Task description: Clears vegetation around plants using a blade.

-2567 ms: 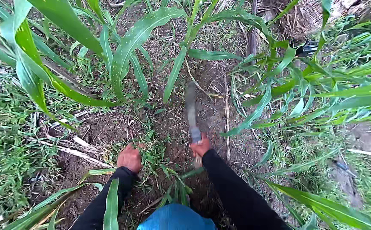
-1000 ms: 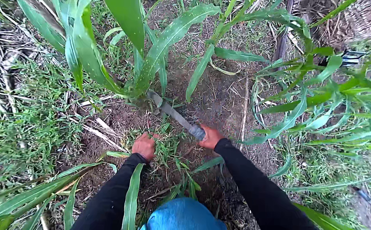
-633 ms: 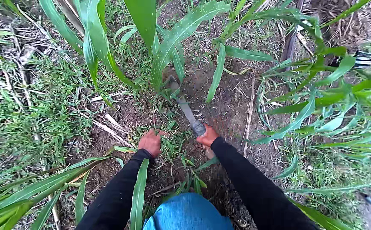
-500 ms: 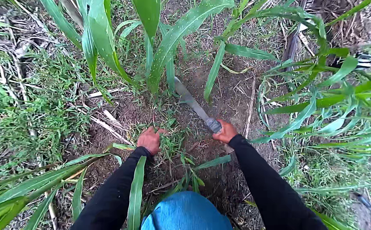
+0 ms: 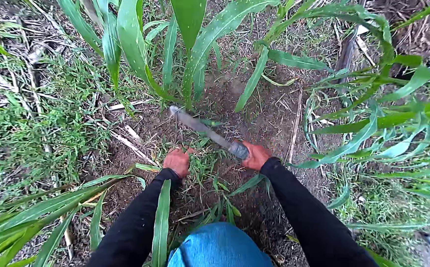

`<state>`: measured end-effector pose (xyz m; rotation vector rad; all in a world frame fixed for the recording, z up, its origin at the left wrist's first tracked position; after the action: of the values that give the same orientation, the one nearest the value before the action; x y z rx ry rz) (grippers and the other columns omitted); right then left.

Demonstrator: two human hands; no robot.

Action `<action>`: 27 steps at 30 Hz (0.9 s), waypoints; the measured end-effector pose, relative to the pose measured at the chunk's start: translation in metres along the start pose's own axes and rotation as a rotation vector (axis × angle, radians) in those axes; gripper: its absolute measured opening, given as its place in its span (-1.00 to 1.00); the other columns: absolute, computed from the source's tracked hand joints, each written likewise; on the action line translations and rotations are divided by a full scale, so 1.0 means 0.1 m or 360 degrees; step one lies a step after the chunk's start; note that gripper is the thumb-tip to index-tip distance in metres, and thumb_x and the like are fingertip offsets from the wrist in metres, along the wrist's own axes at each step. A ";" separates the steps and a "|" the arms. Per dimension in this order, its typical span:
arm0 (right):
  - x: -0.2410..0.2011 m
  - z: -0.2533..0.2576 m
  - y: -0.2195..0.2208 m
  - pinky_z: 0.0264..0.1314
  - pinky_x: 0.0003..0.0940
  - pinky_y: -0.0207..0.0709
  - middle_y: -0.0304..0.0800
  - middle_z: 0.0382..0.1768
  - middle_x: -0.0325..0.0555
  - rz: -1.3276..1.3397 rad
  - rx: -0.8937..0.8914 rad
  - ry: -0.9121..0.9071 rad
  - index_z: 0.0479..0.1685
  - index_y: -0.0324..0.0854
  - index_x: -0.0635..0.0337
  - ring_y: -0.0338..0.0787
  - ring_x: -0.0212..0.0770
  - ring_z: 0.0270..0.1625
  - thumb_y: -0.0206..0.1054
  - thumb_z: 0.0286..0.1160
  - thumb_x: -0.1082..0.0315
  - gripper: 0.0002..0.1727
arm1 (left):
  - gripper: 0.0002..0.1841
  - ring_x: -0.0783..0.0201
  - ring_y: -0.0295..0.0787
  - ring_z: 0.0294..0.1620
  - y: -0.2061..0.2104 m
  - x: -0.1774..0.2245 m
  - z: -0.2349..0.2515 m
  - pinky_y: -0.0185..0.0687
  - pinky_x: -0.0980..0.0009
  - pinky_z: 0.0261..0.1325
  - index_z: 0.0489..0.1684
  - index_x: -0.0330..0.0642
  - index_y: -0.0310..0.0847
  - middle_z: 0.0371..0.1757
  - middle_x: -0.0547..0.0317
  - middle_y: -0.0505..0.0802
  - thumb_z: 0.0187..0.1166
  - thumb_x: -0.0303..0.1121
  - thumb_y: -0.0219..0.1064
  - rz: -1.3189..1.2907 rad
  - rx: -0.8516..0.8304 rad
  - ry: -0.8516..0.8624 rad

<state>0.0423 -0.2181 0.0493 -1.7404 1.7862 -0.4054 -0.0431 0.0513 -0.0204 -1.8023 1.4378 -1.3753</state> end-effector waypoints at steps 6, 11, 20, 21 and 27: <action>-0.14 0.19 0.37 -0.30 -0.15 0.77 0.76 -0.17 0.20 0.1289 0.0498 0.0246 0.57 0.28 0.44 0.80 -0.08 -0.44 0.56 0.22 0.50 -0.19 | -0.41 -0.42 0.67 0.44 0.02 -0.03 0.01 0.49 -0.30 0.41 0.37 -0.38 0.67 0.33 -0.44 0.79 0.21 -0.49 0.53 -0.0028 0.0052 0.0053; -0.01 0.02 0.40 0.42 0.36 0.49 0.73 0.31 0.28 0.0092 -0.0111 -0.0003 0.70 0.32 0.10 0.72 0.28 0.38 0.64 0.14 0.16 -0.04 | -0.39 -0.43 0.72 0.34 0.01 -0.03 0.02 0.57 -0.31 0.30 0.44 -0.31 0.63 0.16 -0.44 0.84 0.26 -0.46 0.51 -0.0006 -0.0063 -0.0050; -0.33 0.09 0.46 -0.16 -0.07 0.77 0.77 -0.09 0.23 0.1140 0.0231 0.0176 0.58 0.29 0.44 0.83 0.00 -0.31 0.54 0.20 0.52 -0.18 | -0.31 -0.42 0.60 0.52 0.02 -0.05 0.03 0.53 -0.32 0.38 0.54 -0.29 0.57 0.41 -0.41 0.74 0.26 -0.44 0.54 -0.0060 -0.0114 -0.0027; -0.33 0.05 0.46 0.06 0.05 0.73 0.75 0.11 0.28 0.0745 -0.0006 0.0062 0.61 0.33 0.37 0.85 0.08 -0.06 0.59 0.17 0.46 -0.14 | -0.31 -0.41 0.60 0.52 0.00 -0.05 0.04 0.52 -0.32 0.39 0.55 -0.28 0.56 0.40 -0.41 0.75 0.27 -0.42 0.54 -0.0051 -0.0147 -0.0044; -0.11 -0.08 0.11 0.22 0.15 0.67 0.77 0.16 0.29 0.0412 0.0112 0.0041 0.58 0.41 0.30 0.84 0.14 0.08 0.60 0.18 0.29 -0.17 | -0.35 -0.40 0.57 0.56 0.03 -0.06 0.06 0.51 -0.34 0.42 0.48 -0.26 0.61 0.39 -0.40 0.75 0.26 -0.39 0.56 -0.0058 -0.0157 -0.0078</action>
<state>0.0278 -0.2079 0.0510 -1.4383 1.9600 -0.3773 -0.0392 0.0539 -0.0276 -1.9190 1.4775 -1.2892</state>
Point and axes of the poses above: each hand's wrist, its own z-axis towards the middle knuckle, its own y-axis out of the palm, x = y × z, the point moved 3 cm from there along z, towards the middle knuckle
